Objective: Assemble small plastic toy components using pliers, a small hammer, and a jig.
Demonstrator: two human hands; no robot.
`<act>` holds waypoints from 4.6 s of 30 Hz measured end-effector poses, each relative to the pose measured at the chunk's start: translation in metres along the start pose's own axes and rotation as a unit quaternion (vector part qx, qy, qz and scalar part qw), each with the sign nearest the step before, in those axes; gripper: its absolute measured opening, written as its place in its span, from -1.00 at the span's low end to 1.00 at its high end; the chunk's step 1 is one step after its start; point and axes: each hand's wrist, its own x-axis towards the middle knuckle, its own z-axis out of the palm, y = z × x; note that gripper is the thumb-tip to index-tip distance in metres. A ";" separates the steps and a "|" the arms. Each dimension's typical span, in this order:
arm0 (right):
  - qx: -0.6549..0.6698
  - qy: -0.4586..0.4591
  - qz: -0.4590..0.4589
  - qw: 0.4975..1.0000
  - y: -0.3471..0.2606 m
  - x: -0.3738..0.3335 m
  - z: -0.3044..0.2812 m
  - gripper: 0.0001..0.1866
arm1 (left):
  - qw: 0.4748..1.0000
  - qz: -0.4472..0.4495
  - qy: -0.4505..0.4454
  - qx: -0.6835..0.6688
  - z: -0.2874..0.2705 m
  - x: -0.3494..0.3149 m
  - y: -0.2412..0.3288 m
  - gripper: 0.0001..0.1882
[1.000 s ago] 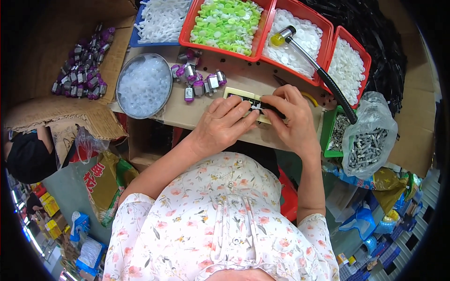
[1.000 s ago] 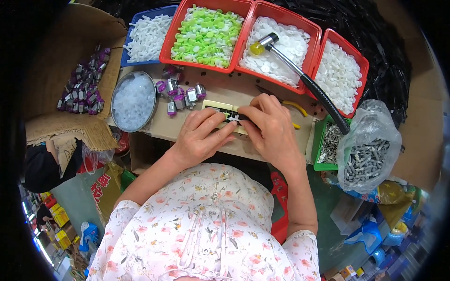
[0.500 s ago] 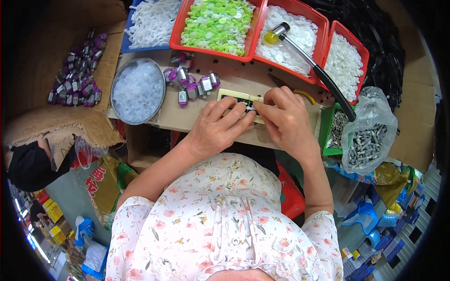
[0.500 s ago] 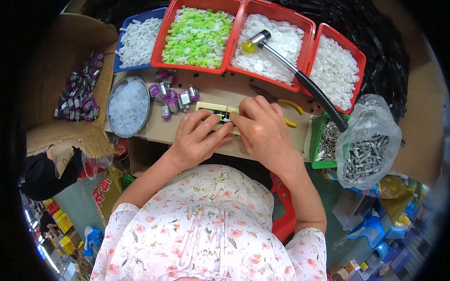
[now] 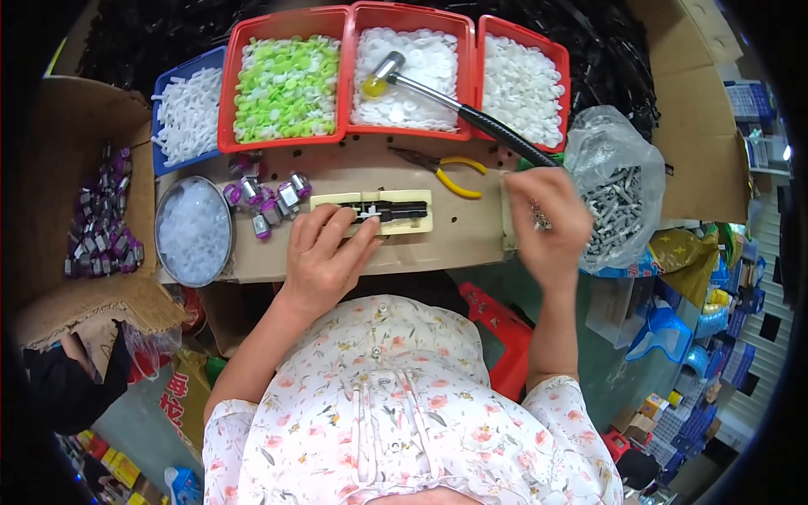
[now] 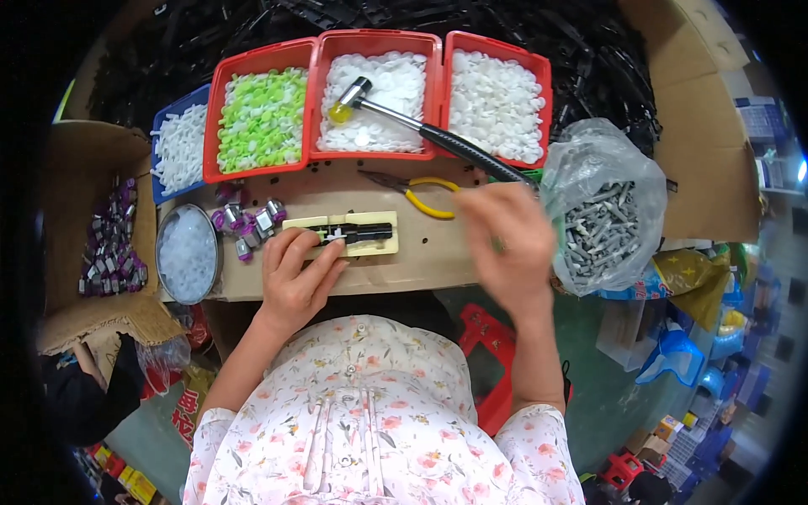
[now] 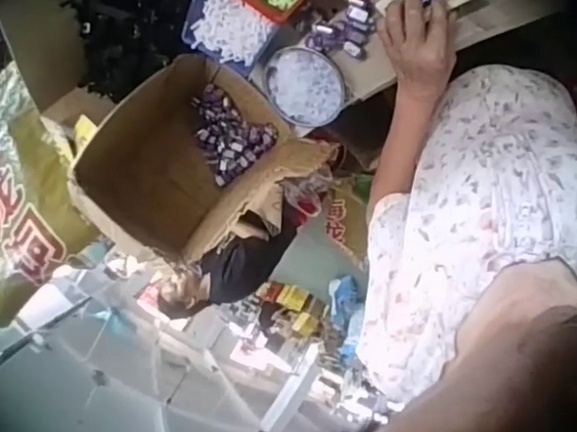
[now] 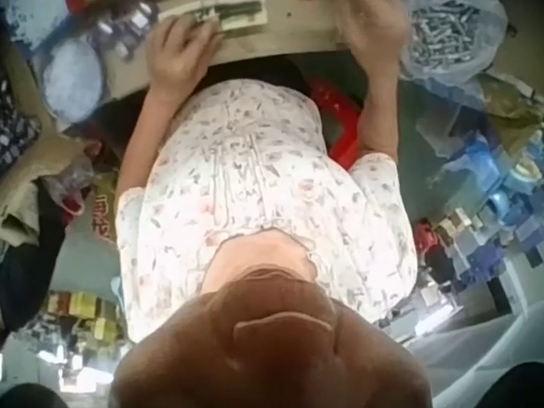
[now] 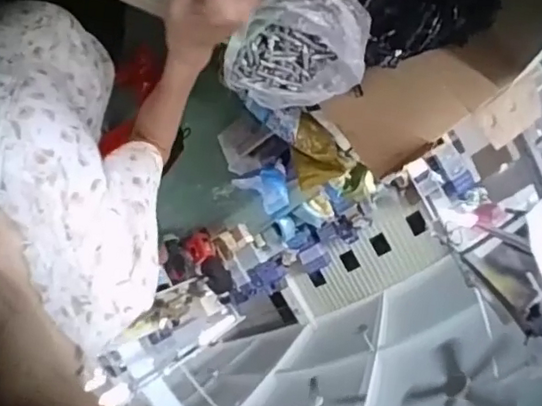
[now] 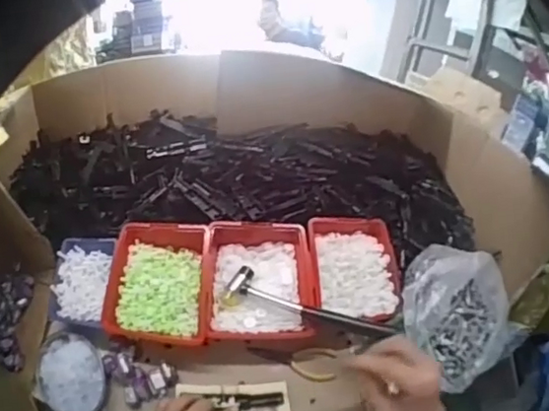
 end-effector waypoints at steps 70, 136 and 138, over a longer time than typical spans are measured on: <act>0.154 0.083 0.191 0.966 0.070 -0.024 -0.090 -0.90 | 0.899 -0.392 0.162 -0.105 -0.132 0.039 -0.113 -0.86; 0.610 -0.002 0.236 0.757 -0.051 -0.012 0.084 -0.83 | 0.535 -0.473 0.164 -0.680 -0.032 0.023 0.025 -0.82; 0.608 -0.004 0.235 0.758 -0.050 -0.012 0.082 -0.83 | 0.555 -0.457 0.158 -0.677 -0.031 0.024 0.026 -0.83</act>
